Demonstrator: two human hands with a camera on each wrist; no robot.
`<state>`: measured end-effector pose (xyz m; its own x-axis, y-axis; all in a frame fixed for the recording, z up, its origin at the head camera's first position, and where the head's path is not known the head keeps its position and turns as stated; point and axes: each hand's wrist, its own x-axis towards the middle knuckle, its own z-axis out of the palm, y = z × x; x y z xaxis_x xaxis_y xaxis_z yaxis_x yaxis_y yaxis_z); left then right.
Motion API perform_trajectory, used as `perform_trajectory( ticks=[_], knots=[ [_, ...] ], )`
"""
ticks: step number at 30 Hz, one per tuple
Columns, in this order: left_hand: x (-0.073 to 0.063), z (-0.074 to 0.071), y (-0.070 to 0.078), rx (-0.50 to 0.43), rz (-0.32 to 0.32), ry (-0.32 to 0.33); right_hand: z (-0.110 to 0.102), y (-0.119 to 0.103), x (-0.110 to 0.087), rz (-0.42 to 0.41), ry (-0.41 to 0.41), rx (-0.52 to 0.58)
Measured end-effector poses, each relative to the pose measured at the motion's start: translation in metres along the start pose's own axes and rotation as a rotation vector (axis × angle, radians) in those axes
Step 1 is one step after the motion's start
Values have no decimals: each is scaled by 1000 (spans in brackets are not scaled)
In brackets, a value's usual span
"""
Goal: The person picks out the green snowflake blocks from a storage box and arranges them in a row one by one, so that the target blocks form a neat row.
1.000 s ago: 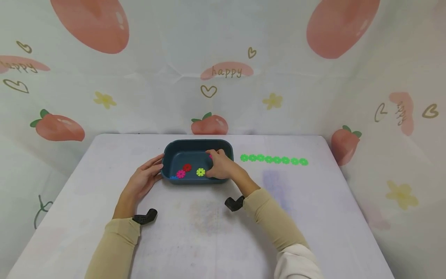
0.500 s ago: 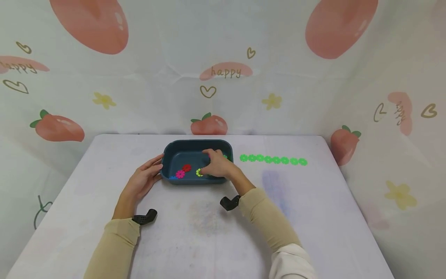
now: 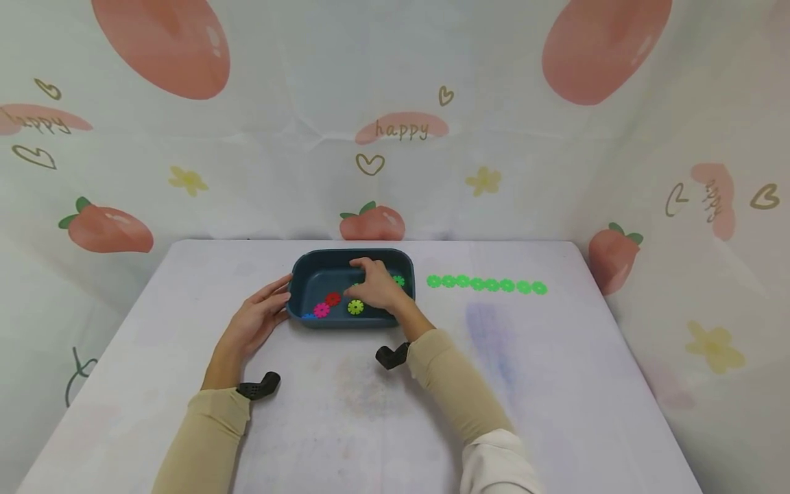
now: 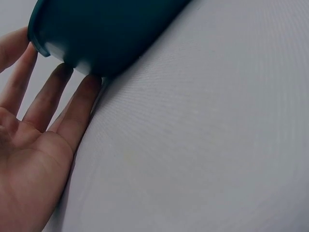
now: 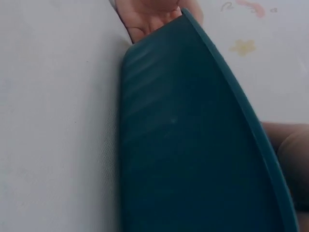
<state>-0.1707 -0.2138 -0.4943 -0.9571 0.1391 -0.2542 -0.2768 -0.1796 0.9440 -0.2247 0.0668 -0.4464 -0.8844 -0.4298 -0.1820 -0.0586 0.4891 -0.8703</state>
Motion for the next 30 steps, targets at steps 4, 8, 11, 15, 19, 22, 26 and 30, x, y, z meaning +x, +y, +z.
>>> perform_trajectory(
  ticks=[4, 8, 11, 15, 19, 22, 26, 30],
  knots=[
    [-1, -1, 0, -3, 2, 8, 2, 2, 6, -26, 47, 1],
    [-2, 0, 1, 8, 6, 11, 5, 3, 10, -25, 97, -29],
    [-1, 1, 0, 10, 5, 11, 7, 4, 12, -10, 117, -78],
    [-1, 1, 0, 3, 3, 10, 9, 5, 13, 23, 126, -120],
    [-1, 1, 1, -3, 6, 5, 9, 6, 14, 51, 130, -156],
    [-1, 1, 1, -3, 6, 9, 9, 7, 14, 64, 131, -187],
    [-1, 3, 1, 8, 4, 10, 10, 9, 15, 77, 133, -238],
    [-2, 2, 1, 10, 1, 17, 12, 9, 15, 69, 122, -291]
  ],
)
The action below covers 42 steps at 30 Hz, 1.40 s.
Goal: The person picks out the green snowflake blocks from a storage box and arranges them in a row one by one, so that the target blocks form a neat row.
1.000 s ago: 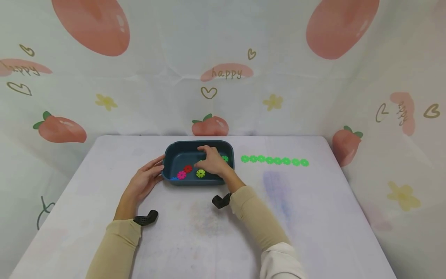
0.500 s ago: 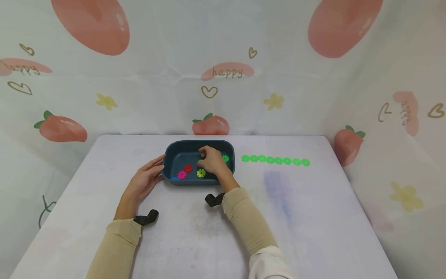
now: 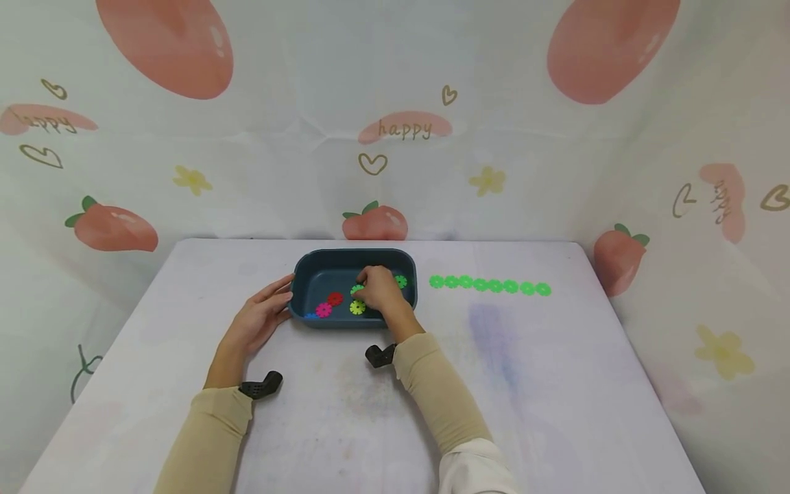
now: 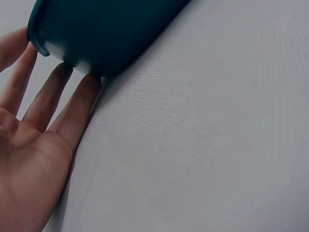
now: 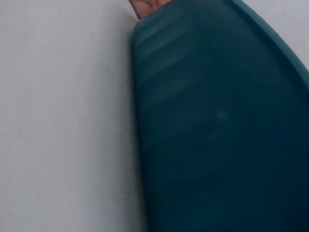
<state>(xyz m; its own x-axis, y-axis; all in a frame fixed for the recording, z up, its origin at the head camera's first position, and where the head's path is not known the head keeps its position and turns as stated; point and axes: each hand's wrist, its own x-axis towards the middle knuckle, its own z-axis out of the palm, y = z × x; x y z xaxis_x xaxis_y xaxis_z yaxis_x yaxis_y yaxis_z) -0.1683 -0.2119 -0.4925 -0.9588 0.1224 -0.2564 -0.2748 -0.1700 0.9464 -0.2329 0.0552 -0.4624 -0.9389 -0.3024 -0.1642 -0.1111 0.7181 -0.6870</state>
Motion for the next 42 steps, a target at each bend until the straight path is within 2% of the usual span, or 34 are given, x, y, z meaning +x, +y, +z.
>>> perform_trajectory(
  ticks=[6, 14, 22, 32, 42],
  knots=[
    [-1, -1, 1, 3, 1, 4, 0, -5, -1, -21, 6, -56],
    [-3, 1, 3, -18, 9, 1, -1, -8, -5, -48, 40, -30],
    [-3, 2, 1, -34, 8, -3, -22, -9, -14, -136, 98, 89],
    [-1, 0, 1, -30, 8, -11, -45, -9, -25, -232, 223, 218],
    [-1, 1, 1, -31, -1, -4, -54, 6, -32, -222, 334, 299]
  ],
)
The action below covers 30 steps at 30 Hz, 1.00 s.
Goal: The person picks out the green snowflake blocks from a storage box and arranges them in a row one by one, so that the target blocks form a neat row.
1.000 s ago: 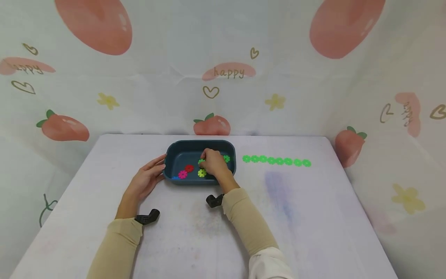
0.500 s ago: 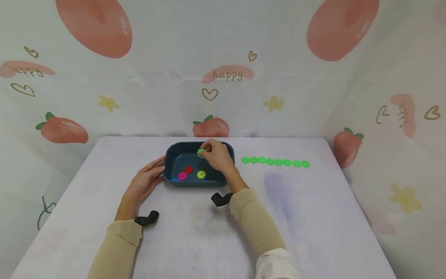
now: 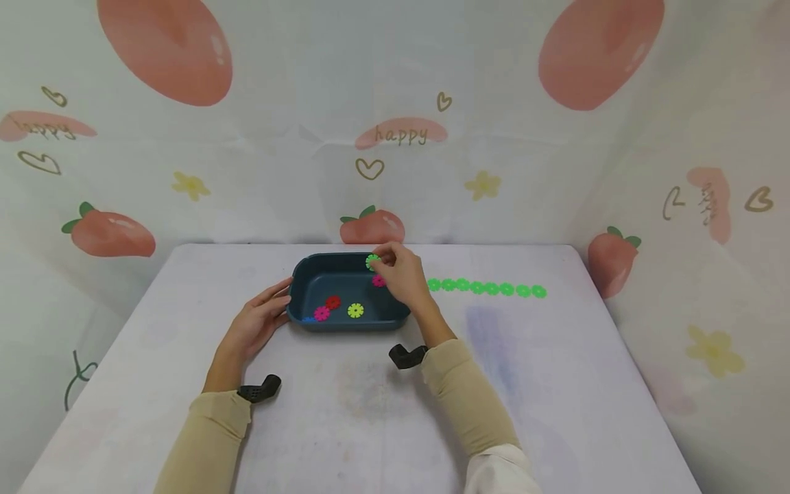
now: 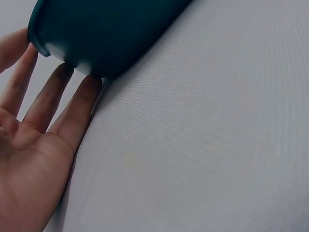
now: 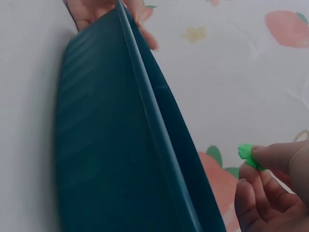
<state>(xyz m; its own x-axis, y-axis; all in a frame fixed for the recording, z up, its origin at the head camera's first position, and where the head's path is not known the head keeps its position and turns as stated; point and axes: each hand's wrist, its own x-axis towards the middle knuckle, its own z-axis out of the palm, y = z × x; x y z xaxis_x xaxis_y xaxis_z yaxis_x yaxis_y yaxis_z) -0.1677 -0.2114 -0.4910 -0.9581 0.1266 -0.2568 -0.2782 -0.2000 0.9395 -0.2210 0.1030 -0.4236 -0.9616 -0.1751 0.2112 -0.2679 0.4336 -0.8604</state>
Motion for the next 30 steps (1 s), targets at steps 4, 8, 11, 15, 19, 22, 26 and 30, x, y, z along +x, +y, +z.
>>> perform_trajectory(
  ticks=[4, 8, 11, 15, 19, 22, 26, 30],
  knots=[
    [-1, 0, 0, -1, -4, 1, -5, 6, -4, 17, 40, 14],
    [-1, 0, 0, -3, 2, -5, -10, 11, -9, 43, 68, 39],
    [-1, 0, 0, -6, 5, -2, -15, 15, -13, 63, 85, 78],
    [-2, 0, 1, -6, 6, -3, -20, 20, -17, 76, 118, 138],
    [-3, 0, 1, -4, 6, -3, -23, 27, -20, 59, 153, 178],
    [-3, 0, 1, 0, 5, 0, -26, 33, -21, 50, 166, 198],
    [-2, 1, 1, 5, 0, 0, -34, 37, -24, 78, 167, 207],
    [-2, 1, 0, 0, -4, 5, -46, 23, -32, 134, 147, 193]
  ],
)
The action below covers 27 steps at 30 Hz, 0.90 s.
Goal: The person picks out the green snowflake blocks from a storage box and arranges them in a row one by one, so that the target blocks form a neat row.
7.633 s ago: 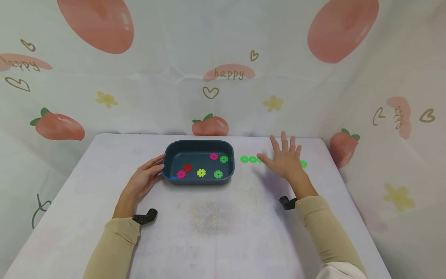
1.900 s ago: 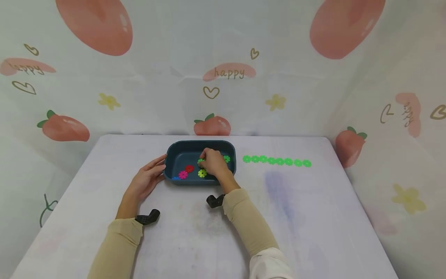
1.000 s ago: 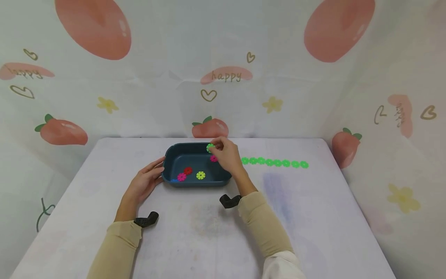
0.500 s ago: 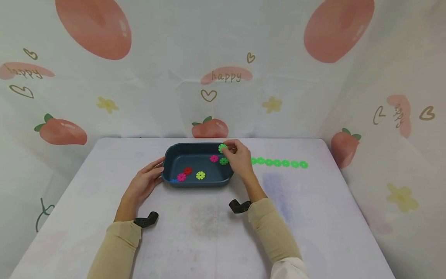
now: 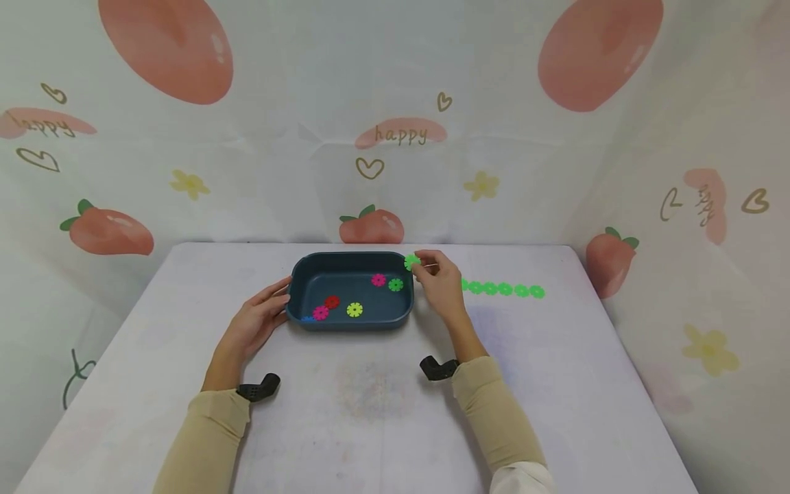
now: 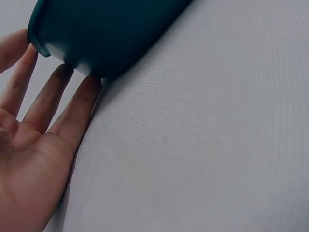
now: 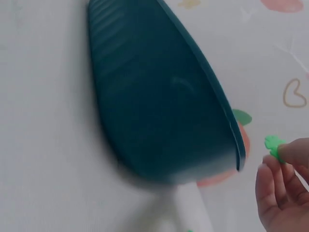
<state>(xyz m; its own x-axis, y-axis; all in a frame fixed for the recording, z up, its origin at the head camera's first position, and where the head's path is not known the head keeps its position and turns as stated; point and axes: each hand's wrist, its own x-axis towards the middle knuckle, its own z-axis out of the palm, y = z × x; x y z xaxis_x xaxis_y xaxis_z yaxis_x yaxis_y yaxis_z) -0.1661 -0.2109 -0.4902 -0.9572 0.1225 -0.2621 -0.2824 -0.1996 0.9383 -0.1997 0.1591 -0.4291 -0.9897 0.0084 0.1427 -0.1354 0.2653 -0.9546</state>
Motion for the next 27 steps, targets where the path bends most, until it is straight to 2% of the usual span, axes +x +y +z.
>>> perform_trajectory(
  ticks=[3, 15, 20, 27],
  knots=[
    [1, 0, 0, 3, 2, -4, -8, -9, -5, 34, -4, -11],
    [2, -4, 1, 6, -6, -11, -39, 3, -4, 115, 17, -65],
    [2, -5, 0, 1, -5, -11, -52, 24, 6, 147, 51, -52],
    [3, -2, -1, -4, 0, -17, -77, 54, 9, 157, 95, -110]
  ],
)
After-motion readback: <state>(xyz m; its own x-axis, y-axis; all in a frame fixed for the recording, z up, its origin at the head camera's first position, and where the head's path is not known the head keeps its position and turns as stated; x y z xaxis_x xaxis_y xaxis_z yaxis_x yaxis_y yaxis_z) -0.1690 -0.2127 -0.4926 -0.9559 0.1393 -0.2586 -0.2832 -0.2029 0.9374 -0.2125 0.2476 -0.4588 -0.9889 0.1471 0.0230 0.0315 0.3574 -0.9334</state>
